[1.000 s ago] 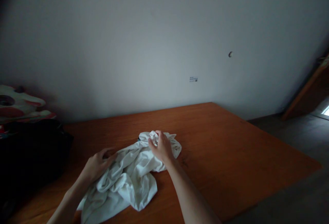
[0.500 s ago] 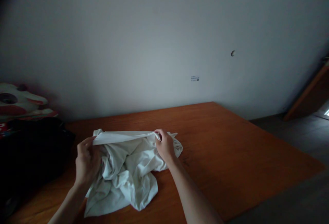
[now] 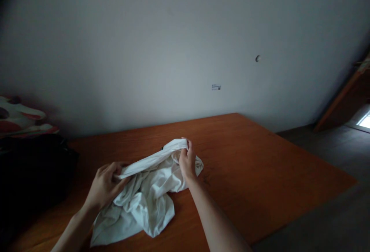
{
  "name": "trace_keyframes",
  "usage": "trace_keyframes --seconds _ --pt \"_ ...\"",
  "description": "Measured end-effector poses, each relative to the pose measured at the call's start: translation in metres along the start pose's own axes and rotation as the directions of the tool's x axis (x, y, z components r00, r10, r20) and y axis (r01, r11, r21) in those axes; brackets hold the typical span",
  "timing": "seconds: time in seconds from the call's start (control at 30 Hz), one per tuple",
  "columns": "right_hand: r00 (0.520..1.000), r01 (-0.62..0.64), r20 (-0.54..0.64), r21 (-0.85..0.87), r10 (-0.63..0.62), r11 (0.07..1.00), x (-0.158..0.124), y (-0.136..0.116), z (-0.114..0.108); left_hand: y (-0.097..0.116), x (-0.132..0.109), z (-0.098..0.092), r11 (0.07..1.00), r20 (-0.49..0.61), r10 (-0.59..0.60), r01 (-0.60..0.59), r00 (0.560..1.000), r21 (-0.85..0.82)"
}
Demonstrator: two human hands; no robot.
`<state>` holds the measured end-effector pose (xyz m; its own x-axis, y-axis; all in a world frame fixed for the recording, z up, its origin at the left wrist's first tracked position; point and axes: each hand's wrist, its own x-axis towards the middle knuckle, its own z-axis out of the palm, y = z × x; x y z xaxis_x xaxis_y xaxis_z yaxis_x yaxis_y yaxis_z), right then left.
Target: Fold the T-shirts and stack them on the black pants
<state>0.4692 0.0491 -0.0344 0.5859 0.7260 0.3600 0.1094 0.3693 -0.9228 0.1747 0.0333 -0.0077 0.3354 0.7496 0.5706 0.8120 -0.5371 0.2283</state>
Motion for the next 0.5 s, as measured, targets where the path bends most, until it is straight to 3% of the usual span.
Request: trace_keyframes --seconds 0.13,0.23,0.37,0.43,0.5 --pt "0.98 -0.155 -0.073 0.285 0.183 0.946 0.01 0.001 0.0 0.005 0.002 0.002 0.996 -0.018 -0.079 0.079 0.997 0.037" --pt "0.964 -0.196 -0.077 0.438 0.254 0.878 0.02 0.002 -0.003 0.007 0.002 -0.002 0.987 0.006 -0.111 0.11 0.994 0.117" --pt "0.972 -0.218 0.014 0.426 0.235 0.878 0.028 0.004 -0.008 0.002 0.002 -0.005 0.966 0.093 -0.229 0.214 0.969 0.146" --pt "0.975 -0.222 0.066 0.366 0.213 0.904 0.028 0.005 -0.009 0.001 0.002 -0.006 0.95 0.134 -0.312 0.308 0.941 0.049" --pt "0.972 -0.232 0.097 0.313 0.212 0.921 0.028 0.007 -0.01 0.002 0.003 -0.008 0.908 0.076 -0.408 0.413 0.91 -0.07"
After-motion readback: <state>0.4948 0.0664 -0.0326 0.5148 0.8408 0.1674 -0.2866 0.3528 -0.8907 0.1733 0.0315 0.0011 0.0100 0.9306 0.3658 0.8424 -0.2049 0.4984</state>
